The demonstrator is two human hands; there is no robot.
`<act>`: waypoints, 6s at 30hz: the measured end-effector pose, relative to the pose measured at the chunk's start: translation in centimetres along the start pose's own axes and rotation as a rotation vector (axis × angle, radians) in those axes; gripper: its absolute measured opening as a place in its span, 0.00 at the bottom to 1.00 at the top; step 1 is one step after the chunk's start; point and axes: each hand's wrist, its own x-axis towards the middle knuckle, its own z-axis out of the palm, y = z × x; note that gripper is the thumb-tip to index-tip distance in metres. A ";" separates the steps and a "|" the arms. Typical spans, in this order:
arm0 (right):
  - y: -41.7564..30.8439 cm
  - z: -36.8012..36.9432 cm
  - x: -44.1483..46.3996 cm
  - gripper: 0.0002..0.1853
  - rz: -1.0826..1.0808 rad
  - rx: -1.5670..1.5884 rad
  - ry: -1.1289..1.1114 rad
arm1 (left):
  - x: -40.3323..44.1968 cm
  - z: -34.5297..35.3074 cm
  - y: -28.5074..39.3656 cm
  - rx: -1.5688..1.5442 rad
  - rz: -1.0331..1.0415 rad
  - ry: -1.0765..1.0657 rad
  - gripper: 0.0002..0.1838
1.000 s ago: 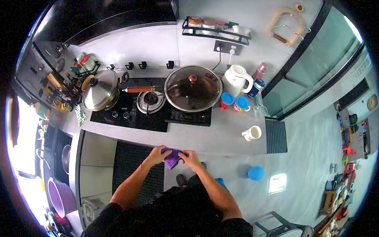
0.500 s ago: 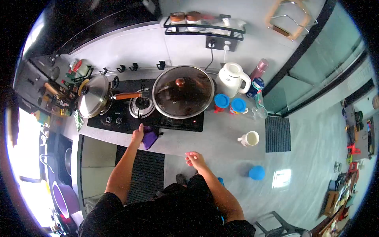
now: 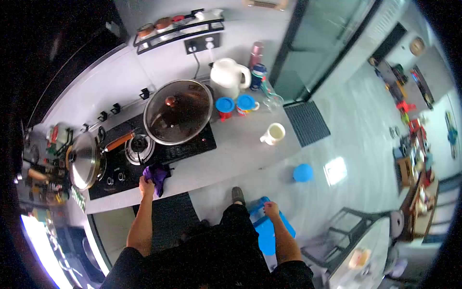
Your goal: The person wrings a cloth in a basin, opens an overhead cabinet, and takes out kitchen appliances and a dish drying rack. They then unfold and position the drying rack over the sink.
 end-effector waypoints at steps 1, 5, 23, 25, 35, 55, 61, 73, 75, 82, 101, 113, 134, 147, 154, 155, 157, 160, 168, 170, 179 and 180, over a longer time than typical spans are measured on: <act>1.8 0.0 -1.7 0.09 0.034 0.029 0.044 | 0.3 -0.1 -0.6 -0.033 0.011 0.032 0.18; 8.1 1.3 -7.2 0.12 0.125 0.226 0.123 | 2.3 -1.5 -2.8 -0.111 0.147 0.119 0.20; -25.9 -1.8 8.1 0.53 -0.833 -0.304 0.703 | -2.0 -3.4 -3.4 -0.106 0.087 0.000 0.32; -27.9 -2.2 9.9 0.56 -0.858 -0.392 0.636 | -3.2 -4.1 -2.8 -0.133 0.018 0.023 0.33; -34.3 -2.7 14.7 0.48 -0.915 -0.366 0.376 | -8.5 -4.4 1.8 -0.129 0.000 0.098 0.30; -38.5 0.4 18.1 0.47 -0.915 -0.281 0.349 | -8.7 -3.3 1.6 0.018 0.334 0.068 0.26; -34.1 1.2 15.3 0.39 -0.922 -0.347 0.584 | -7.7 -3.2 1.1 -0.016 0.336 -0.049 0.21; 2.9 5.9 -8.8 0.15 -0.309 -0.223 0.321 | -9.6 -3.7 4.0 -0.313 0.352 -0.612 0.11; 16.1 6.9 -11.9 0.17 -0.101 -0.317 0.332 | -10.5 -2.5 1.1 -0.346 0.370 -0.680 0.12; 35.1 7.1 -33.9 0.11 0.682 0.171 0.211 | -17.0 -1.4 -2.8 -0.334 0.377 -0.933 0.08; 31.9 -12.4 -24.7 0.21 0.211 -0.095 0.262 | -37.3 6.5 -3.9 -0.246 -0.049 -1.345 0.21; 43.4 -19.2 -7.7 0.49 0.527 0.143 0.098 | -61.7 24.2 2.9 0.174 0.148 -1.005 0.45; 23.2 -1.6 5.7 0.45 -0.222 -0.183 -0.157 | -59.5 23.3 -8.8 -0.172 -0.260 -0.730 0.49; 23.6 3.3 7.1 0.40 -0.456 -0.480 -0.053 | -55.1 25.2 -10.6 -0.219 -0.327 -0.745 0.60; 25.7 3.1 6.9 0.40 -0.457 -0.347 -0.026 | -54.6 23.5 -10.1 -0.148 -0.332 -0.703 0.58; 25.6 3.1 7.2 0.40 -0.472 -0.328 -0.016 | -54.2 23.6 -10.5 -0.191 -0.331 -0.721 0.58; 24.9 3.5 8.5 0.42 -0.400 -0.323 -0.040 | -53.1 24.1 -11.1 -0.189 -0.329 -0.721 0.57; 26.5 3.3 7.8 0.44 -0.320 -0.331 -0.070 | -54.7 21.9 -7.4 -0.108 -0.368 -0.694 0.55; 25.0 -0.9 4.8 0.41 -0.346 -0.383 0.004 | -56.5 19.9 -9.2 0.074 -0.111 -0.602 0.41; 18.2 -3.7 1.7 0.35 -0.436 -0.173 -0.004 | -57.5 17.9 -8.6 0.061 -0.056 -0.505 0.34; -16.0 -27.0 -29.7 0.19 -1.826 0.174 0.047 | -67.0 2.1 -11.9 0.084 -0.155 -0.338 0.21; -17.5 -29.0 -31.9 0.19 -2.015 0.121 0.013 | -68.1 0.4 -12.5 0.099 -0.185 -0.333 0.20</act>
